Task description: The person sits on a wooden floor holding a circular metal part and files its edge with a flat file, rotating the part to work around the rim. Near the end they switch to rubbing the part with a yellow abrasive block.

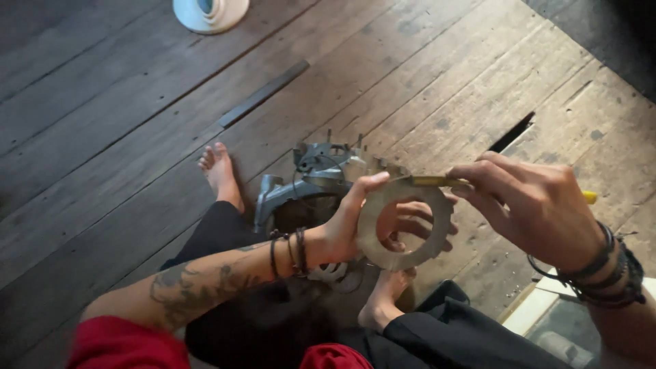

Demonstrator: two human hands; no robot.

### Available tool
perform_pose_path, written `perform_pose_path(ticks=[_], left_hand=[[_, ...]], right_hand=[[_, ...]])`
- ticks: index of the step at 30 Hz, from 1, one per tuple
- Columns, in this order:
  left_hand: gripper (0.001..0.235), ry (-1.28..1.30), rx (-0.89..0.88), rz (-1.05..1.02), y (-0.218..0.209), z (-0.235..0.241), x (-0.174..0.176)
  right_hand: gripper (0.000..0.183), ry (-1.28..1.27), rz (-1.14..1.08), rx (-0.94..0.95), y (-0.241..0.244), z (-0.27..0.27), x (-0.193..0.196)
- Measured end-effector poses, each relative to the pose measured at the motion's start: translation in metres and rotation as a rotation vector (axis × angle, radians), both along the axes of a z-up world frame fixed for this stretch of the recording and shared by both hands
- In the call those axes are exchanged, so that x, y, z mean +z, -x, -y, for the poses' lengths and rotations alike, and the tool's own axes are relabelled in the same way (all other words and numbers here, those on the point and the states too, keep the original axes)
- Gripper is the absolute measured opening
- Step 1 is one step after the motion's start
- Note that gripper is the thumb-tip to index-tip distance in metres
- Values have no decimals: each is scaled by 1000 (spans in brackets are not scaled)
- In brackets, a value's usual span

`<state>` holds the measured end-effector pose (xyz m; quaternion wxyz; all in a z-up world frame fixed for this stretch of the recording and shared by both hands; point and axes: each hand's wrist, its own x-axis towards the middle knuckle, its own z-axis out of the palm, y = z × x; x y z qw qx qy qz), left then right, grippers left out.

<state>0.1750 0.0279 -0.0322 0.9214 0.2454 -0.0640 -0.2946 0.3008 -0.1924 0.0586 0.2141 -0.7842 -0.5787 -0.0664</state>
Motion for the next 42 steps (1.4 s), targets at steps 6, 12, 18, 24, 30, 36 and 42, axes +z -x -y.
perform_pose_path(ticks=[6, 12, 18, 24, 30, 36, 42], left_hand=[[86, -2, 82, -75, 10, -5, -8], [87, -168, 30, -64, 19, -6, -17], [83, -169, 29, -152, 20, -4, -18], [78, 12, -3, -369, 16, 1, -24], [77, 86, 43, -294, 20, 7, -8], [74, -175, 124, -71, 18, 11, -5], [84, -390, 103, -62, 21, 8, 27]], right_hand=[[13, 122, 92, -1, 15, -6, 10], [7, 65, 100, 142, 11, -14, -10], [3, 74, 16, 122, 11, -14, -19], [11, 83, -40, 41, 37, -15, -9], [7, 7, 0, 87, 50, -14, 0], [12, 59, -102, 72, 52, -8, -1], [20, 98, -79, -19, 49, -4, -1]])
